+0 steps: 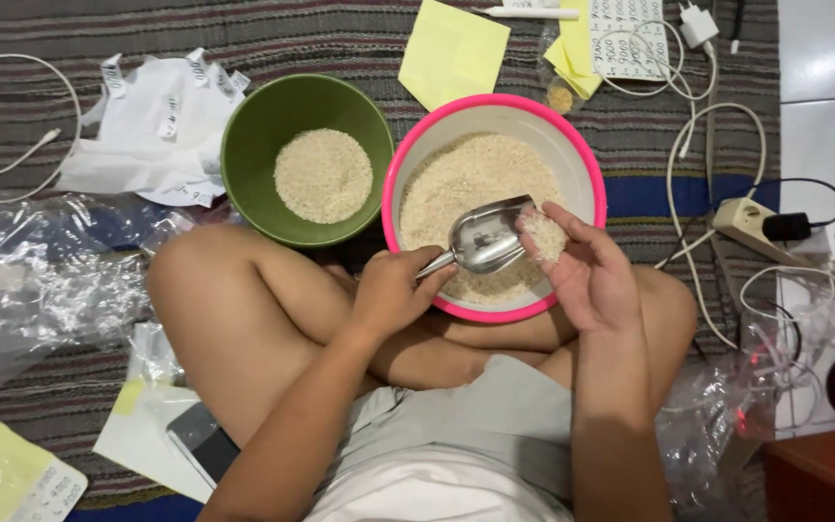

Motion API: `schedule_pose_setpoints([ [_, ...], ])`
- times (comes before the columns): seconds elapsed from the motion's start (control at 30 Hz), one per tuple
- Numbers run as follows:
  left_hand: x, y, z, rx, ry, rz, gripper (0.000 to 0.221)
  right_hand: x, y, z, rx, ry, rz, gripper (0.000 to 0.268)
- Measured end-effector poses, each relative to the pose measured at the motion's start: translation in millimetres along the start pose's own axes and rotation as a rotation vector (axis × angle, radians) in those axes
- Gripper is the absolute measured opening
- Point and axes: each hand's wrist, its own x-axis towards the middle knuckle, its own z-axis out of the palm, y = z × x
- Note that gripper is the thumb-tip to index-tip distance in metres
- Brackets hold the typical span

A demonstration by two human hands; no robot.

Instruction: The person transfers rice from one bowl to another using a metal scoop and their hands, scooping rice with one hand and pouring it into the scoop held in the other hand, then pouring the scooped rice into the destination bowl.

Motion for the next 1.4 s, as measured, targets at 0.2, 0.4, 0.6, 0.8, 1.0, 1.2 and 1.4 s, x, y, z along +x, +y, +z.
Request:
schedule_pose_setpoints([
  [0.2,4,1,-1,-0.022,-0.014,-0.014,0.023,-2,-6,6,-0.008,0.016,-0.001,0.061],
  [0.4,6,0,0,0.006,-0.026,-0.044,0.024,3,-1,-3,-0.021,0.002,-0.007,0.062],
  [0.6,5,-1,0,-0.008,-0.039,-0.044,0.025,2,1,-2,0.013,0.008,-0.005,0.061],
  [0.8,6,-1,0,-0.004,-0.043,-0.037,0.029,3,1,-8,0.027,-0.016,-0.023,0.062],
  [1.0,6,-1,1,-0.007,-0.019,-0.033,0.028,0,-1,-4,-0.019,-0.031,-0.031,0.066],
  [1.2,5,-3,1,-0.003,-0.042,-0.042,0.029,-3,-3,3,-0.025,-0.053,-0.045,0.067],
  [1.4,4,2,-2,0.018,-0.047,-0.060,0.028,-2,-4,6,-0.012,-0.080,-0.026,0.066],
])
